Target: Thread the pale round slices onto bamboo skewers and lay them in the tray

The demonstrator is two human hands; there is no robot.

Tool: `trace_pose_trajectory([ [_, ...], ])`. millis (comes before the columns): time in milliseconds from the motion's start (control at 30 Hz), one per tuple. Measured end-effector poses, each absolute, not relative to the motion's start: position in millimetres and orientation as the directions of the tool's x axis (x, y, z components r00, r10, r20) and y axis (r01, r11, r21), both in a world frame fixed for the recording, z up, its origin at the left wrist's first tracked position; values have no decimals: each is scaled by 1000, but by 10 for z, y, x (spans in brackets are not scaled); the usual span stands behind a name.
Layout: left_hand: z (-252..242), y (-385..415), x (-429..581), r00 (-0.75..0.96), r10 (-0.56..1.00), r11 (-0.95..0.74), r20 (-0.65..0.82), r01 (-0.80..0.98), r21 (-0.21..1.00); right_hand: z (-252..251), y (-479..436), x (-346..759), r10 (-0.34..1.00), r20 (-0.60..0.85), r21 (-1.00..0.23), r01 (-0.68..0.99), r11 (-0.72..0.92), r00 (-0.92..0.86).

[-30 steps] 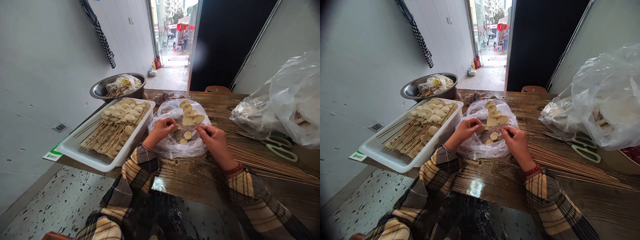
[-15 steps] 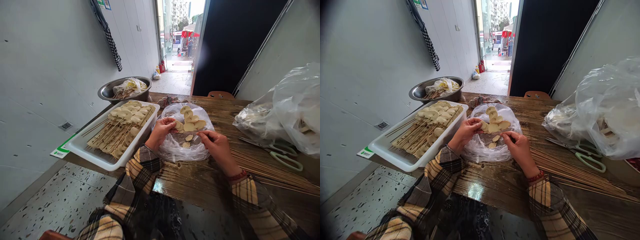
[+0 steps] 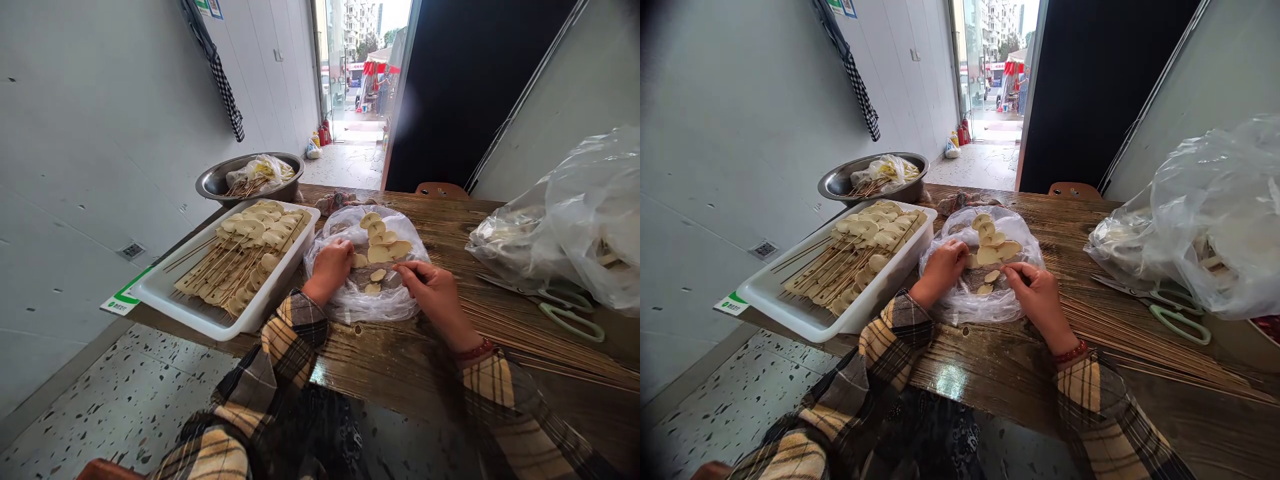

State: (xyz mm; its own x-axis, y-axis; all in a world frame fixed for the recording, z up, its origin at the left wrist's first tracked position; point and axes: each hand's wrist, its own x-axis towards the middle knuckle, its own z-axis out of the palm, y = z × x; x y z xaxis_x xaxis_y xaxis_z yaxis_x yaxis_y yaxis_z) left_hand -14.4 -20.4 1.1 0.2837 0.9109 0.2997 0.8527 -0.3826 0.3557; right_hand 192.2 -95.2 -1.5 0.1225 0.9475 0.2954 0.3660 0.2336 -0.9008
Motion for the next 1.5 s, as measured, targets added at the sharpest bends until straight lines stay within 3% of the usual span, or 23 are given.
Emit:
trace_pose_trajectory([
  [133,-2,-217,-131,345,902,-416,260,856,308,-14,-951,1919,950,286,-902,370,223,125],
  [233,-37,-177,-140,406,873,-482,271,804,348,-19,-950,1918,952,280,-905,365,221,120],
  [333,-66,-94,-176,344,882,-470,321,689,551,-29,-949,1923,954,275,-911,349,219,121],
  [467,-67,-29,-216,308,921,-332,240,293,897,-22,-955,1927,955,270,-911,352,214,118],
  [533,-57,-39,-217,411,896,-245,170,136,960,-13,-957,1924,955,272,-910,355,216,117],
  [633,-47,-71,-207,538,838,-163,89,91,982,-10,-951,1920,953,279,-909,352,222,119],
  [767,-59,-65,-213,536,838,-263,105,227,938,-26,-935,1922,950,289,-910,341,234,120],
  [900,-115,-14,-218,396,880,-448,260,515,730,-25,-935,1922,950,290,-913,330,239,114],
  [1000,-160,-2,-203,348,863,-505,367,625,595,-16,-943,1920,952,286,-908,350,231,113],
  [1200,-133,-82,-163,421,851,-521,312,749,410,-18,-948,1915,952,284,-906,357,228,112],
  [1367,-88,-128,-128,374,884,-457,280,819,348,-20,-948,1918,955,275,-905,366,219,109],
  [1500,-102,-110,-121,348,884,-452,312,807,381,-29,-944,1925,955,275,-904,368,218,110],
])
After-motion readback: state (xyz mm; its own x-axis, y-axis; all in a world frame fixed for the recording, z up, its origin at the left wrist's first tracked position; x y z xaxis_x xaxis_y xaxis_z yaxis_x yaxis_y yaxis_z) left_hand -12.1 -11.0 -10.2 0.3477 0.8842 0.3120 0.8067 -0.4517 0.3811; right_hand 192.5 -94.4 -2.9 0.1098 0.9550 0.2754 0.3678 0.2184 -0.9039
